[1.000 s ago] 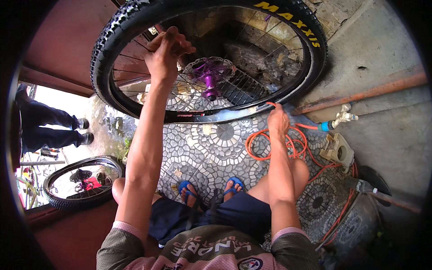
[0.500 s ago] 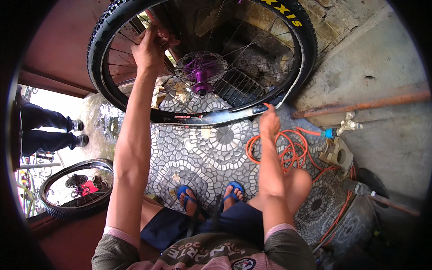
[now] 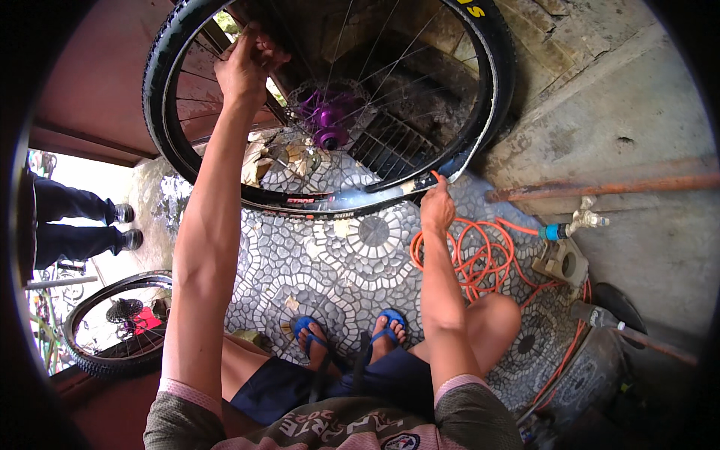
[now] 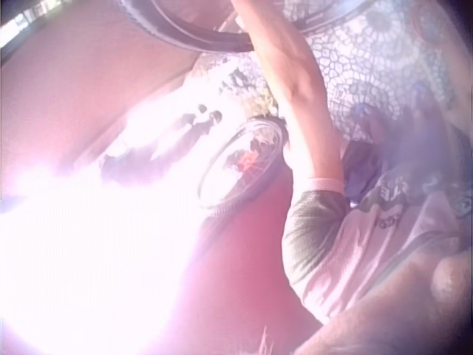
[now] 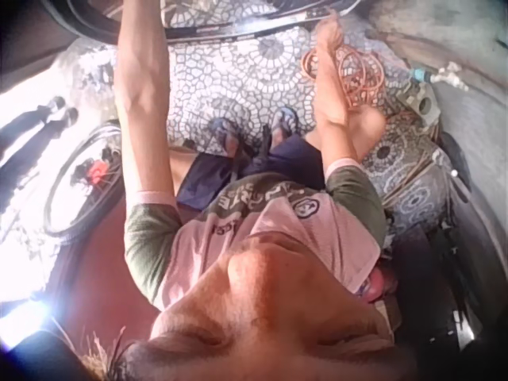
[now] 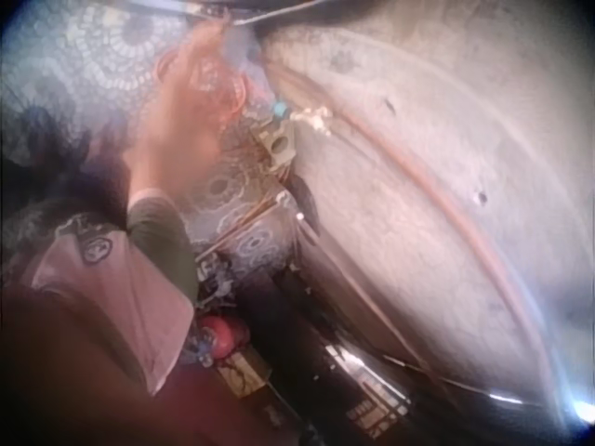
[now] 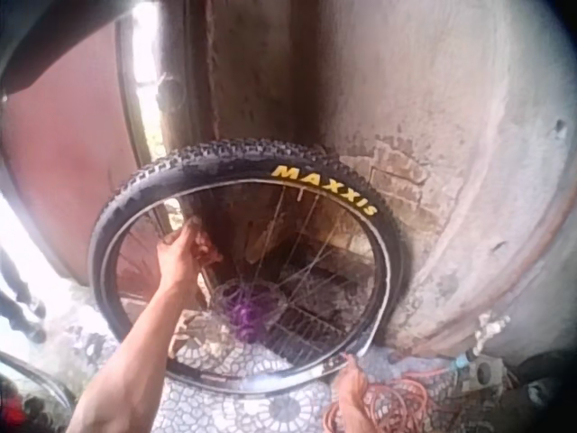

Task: The person sits on the floor and uses a red air hose to inflate a bicycle tire mounted on a wheel. They repeatedly attach and detach the hose from the valve, checking the tire pressure and adjusting the fit of the tire on the rim.

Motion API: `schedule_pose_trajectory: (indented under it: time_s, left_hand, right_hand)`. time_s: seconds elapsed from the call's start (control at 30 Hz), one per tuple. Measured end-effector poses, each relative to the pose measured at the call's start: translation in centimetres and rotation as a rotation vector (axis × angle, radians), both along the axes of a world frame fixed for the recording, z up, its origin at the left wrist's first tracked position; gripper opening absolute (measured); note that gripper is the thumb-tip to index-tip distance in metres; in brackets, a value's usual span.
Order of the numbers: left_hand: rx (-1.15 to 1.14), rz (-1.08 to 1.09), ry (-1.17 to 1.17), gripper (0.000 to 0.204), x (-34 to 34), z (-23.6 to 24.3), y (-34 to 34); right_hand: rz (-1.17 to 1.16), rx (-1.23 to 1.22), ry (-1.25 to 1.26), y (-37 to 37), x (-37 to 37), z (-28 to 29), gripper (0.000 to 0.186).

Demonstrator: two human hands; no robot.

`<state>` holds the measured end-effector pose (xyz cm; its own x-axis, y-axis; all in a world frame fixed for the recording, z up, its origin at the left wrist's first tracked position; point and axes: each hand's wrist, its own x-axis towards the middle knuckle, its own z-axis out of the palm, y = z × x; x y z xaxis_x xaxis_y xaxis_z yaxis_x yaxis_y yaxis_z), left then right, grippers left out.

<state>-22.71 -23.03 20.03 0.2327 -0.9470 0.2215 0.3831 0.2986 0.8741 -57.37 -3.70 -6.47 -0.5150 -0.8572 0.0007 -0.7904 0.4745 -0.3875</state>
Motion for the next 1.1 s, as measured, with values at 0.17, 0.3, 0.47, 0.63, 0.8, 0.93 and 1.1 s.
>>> schedule_pose_trajectory:
  time_s: [0.17, 0.3, 0.47, 0.63, 0.8, 0.93, 1.1]
  left_hand:
    - [0.027, 0.073, 0.034, 0.028, 0.4, 0.0, 0.7]
    - [0.023, 0.07, -0.012, 0.029, 1.1, 0.2, 0.6]
    - [-0.004, 0.039, -0.021, 0.031, 0.1, 0.0, -0.1]
    - [0.017, 0.061, -0.039, 0.033, 0.7, -0.3, 0.4]
    - [0.015, 0.094, -0.053, 0.035, 0.9, 0.0, 0.5]
    - [0.014, 0.064, -0.047, 0.035, 0.0, 0.0, 0.3]
    - [0.012, 0.095, -0.086, 0.036, 1.6, -0.4, 0.5]
  right_hand:
    - [0.183, 0.113, 0.02, 0.8, -0.4, 1.6, 0.041]
    - [0.078, 0.014, 0.081, -0.6, -1.4, 3.9, 0.04]
    - [0.067, 0.126, -0.002, 0.0, 0.9, -0.5, 0.039]
    - [0.165, 0.121, -0.026, -0.1, -0.7, 0.1, 0.037]
    - [0.124, 0.143, -0.07, -1.2, 1.2, 1.8, 0.034]
    - [0.211, 0.257, -0.104, 0.4, 4.7, -2.0, 0.033]
    - [0.086, 0.154, -0.118, -1.2, 1.2, 0.9, 0.039]
